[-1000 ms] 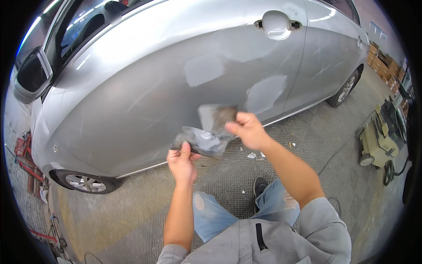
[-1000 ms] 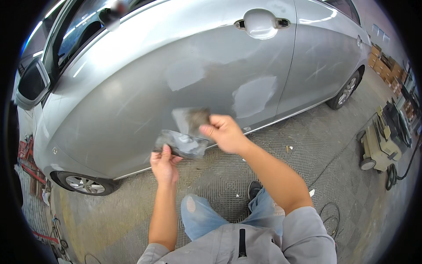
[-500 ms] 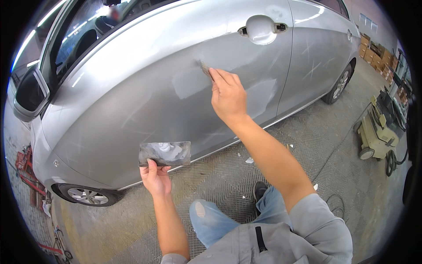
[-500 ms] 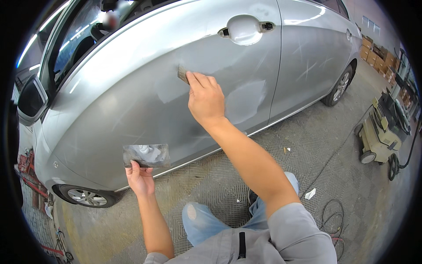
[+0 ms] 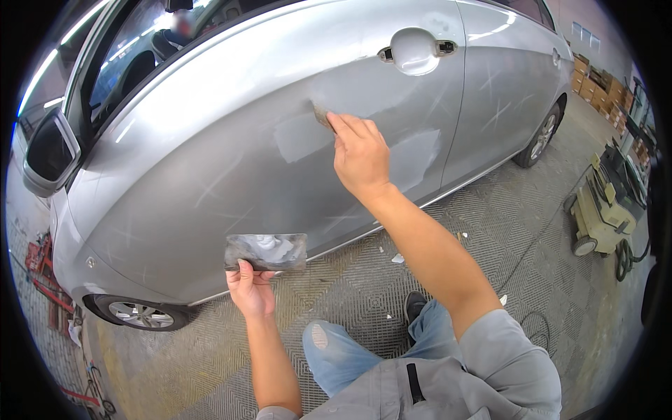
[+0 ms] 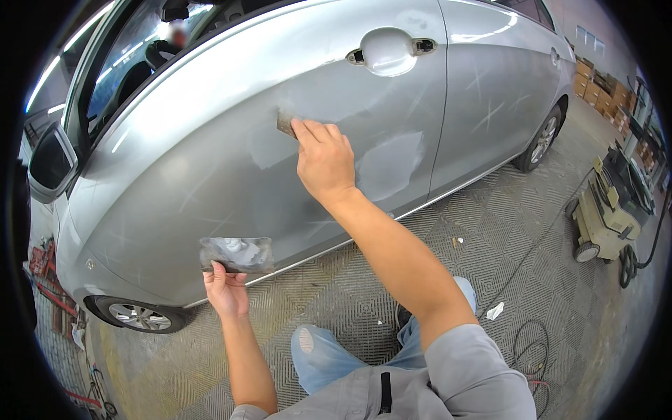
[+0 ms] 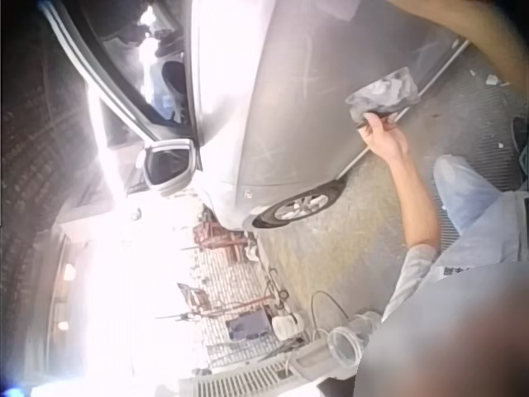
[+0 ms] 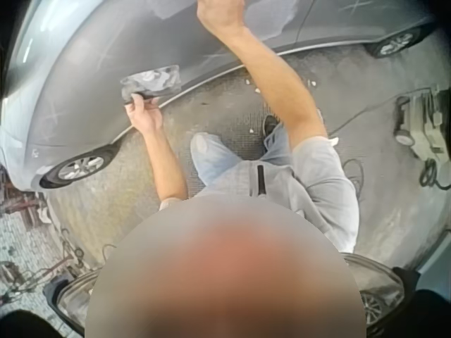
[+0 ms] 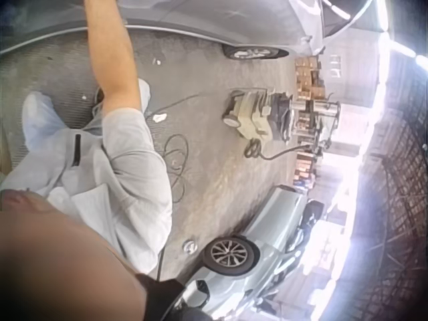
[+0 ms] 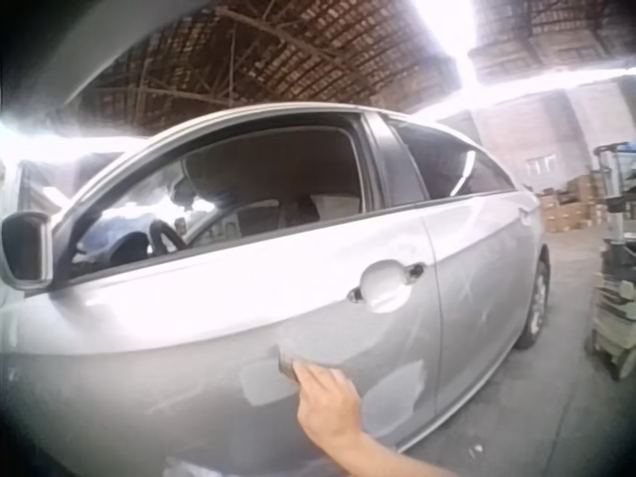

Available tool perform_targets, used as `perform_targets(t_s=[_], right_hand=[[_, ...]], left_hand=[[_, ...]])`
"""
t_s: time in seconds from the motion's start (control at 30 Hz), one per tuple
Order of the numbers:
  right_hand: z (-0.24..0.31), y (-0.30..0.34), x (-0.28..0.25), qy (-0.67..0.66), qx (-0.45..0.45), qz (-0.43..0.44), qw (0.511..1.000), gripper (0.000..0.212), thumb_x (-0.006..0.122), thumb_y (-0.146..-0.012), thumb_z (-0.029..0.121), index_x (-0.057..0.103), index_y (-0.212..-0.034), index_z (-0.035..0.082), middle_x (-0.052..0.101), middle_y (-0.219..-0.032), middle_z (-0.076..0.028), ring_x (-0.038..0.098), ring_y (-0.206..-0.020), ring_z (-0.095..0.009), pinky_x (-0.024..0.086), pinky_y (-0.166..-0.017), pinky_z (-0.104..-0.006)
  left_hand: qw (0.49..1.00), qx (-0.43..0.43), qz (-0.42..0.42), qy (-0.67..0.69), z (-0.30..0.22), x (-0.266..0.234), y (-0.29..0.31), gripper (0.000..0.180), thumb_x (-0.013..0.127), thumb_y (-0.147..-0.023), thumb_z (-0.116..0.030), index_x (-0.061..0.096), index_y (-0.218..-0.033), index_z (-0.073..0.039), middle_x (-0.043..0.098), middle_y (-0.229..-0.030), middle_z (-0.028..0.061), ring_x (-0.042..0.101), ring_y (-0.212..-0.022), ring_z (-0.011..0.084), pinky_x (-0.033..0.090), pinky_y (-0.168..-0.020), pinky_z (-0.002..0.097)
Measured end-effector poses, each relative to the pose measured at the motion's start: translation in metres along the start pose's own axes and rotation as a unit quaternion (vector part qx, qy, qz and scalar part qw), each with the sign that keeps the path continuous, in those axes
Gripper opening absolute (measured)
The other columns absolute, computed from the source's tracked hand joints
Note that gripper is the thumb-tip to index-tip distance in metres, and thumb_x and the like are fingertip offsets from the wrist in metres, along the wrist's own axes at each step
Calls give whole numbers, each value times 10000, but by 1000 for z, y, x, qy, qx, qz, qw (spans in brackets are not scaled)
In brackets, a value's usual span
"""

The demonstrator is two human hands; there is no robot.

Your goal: The person sands the exterior of a silver car using two sanding blocks. They work on the driver's side door, front fender, and hood, moving between panels and applying consistent pressure to smooth the surface.

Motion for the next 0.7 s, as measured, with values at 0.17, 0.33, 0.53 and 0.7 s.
perform_targets(t_s=[0.17, 0.33, 0.53, 0.7], right_hand=[[-37, 25, -14, -342, 210, 58, 914, 216, 582, -845, 77, 604, -1057, 41, 629, -1012, -30, 584, -878, -151, 467, -747, -293], [-46, 114, -5, -572, 515, 291, 568, 342, 577, -888, 153, 520, -1169, -34, 617, -1015, -61, 582, -846, -94, 478, -766, -231], [-13, 171, -18, -516, 533, 494, 454, 329, 528, -904, 180, 554, -1146, -41, 576, -658, -17, 458, -435, -55, 334, -366, -193], [-27, 177, -21, -441, 605, 413, 518, 311, 516, -914, 185, 553, -1112, -51, 597, -792, -50, 535, -614, -89, 440, -531, -226]], left_hand=[[1000, 1, -7, -1, 2, -3, 1, 240, 571, -892, -164, 536, -1095, -42, 627, -994, 84, 641, -792, 165, 572, -602, 273], [996, 52, 38, -55, 2, -2, -17, 256, 610, -864, -125, 537, -1077, -3, 609, -1007, 94, 622, -846, 194, 559, -701, 328], [957, 45, 266, -107, 23, 55, -26, 135, 645, -828, -85, 613, -888, 31, 621, -817, 119, 623, -742, 195, 540, -672, 305], [959, 43, 263, -96, 32, 81, -18, 144, 662, -814, -83, 622, -869, 44, 619, -803, 130, 619, -706, 200, 539, -645, 303]])
Point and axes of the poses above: each hand's wrist, its own y-axis away from the middle knuckle, its own x-axis out of the palm, z = x × y, the point moved 9 cm from there along -y, towards the middle knuckle
